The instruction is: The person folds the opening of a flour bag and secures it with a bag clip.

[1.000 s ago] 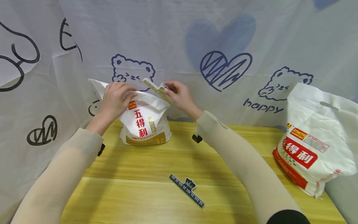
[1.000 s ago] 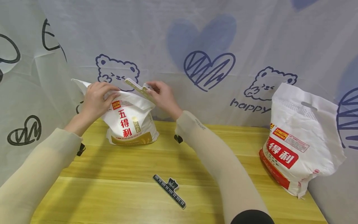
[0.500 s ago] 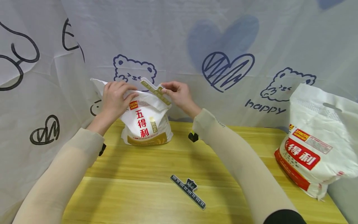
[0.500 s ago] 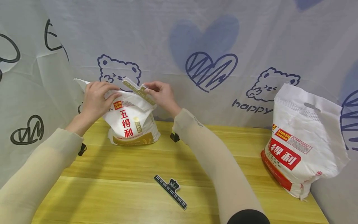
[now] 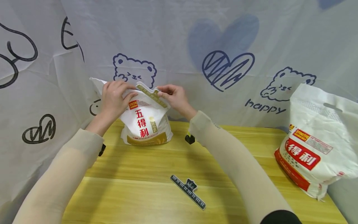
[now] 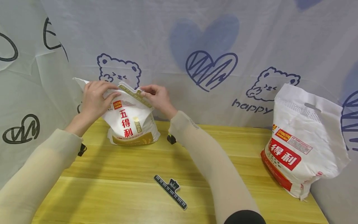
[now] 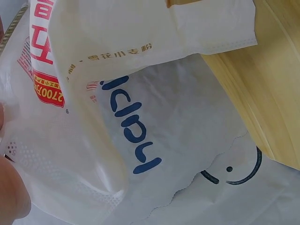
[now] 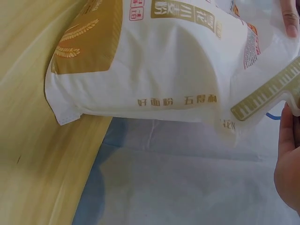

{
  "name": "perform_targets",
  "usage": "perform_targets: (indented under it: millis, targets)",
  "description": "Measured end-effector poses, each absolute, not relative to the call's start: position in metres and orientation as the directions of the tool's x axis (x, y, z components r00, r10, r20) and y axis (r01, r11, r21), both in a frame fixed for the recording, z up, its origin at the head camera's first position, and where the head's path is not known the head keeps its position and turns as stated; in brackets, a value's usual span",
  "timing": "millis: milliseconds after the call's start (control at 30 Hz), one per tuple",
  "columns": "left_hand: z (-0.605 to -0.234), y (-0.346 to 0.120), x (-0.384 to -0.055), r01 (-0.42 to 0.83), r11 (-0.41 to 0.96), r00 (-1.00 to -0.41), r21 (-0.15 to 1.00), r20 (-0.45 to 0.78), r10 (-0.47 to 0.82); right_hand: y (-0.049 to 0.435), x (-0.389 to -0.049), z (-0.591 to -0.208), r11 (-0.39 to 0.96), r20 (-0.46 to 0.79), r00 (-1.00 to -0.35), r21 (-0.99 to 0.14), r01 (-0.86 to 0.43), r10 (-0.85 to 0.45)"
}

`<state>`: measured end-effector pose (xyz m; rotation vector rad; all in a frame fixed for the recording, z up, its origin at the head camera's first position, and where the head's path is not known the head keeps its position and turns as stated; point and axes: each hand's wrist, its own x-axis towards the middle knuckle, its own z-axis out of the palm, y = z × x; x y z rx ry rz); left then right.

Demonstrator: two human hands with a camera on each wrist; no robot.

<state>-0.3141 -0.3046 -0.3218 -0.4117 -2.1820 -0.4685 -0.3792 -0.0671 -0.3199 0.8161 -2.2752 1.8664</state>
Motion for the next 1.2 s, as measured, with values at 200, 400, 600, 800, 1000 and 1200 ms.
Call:
perform_targets:
  millis: [200, 400, 600, 800, 1000, 1200]
  targets:
    - [-0.318, -0.305, -0.314, 0.446, 0.872, -0.588, 0.2, 0.801, 0.116, -0.069, -0.378, -0.321, 0.135, 0.393, -0.849, -0.877, -0.461, -0.353]
    - [-0.316, -0.307, -0.313, 0.46, 0.862, -0.57, 0.212, 0.815, 0.104, -0.069, -0.378, -0.318, 0.207, 0.368, -0.855, -0.863, -0.46, -0.365]
    - [-0.316, -0.308, -0.314, 0.474, 0.854, -0.563, 0.215, 0.819, 0.106, -0.07, -0.378, -0.317, 0.272, 0.371, -0.832, -0.821, -0.501, -0.413]
    - [-0.318, -0.309, -0.315, 0.478, 0.854, -0.56, 0.205, 0.82, 0.117, -0.074, -0.379, -0.317, 0.33, 0.385, -0.807, -0.767, -0.55, -0.448]
    - [-0.32, -0.309, -0.316, 0.485, 0.851, -0.549, 0.203, 0.828, 0.115, -0.077, -0.374, -0.313, 0.408, 0.361, -0.811, -0.726, -0.554, -0.46]
    - [-0.321, -0.31, -0.317, 0.472, 0.857, -0.548, 0.208, 0.83, 0.101, -0.081, -0.37, -0.313, 0.444, 0.336, -0.824, -0.716, -0.538, -0.456]
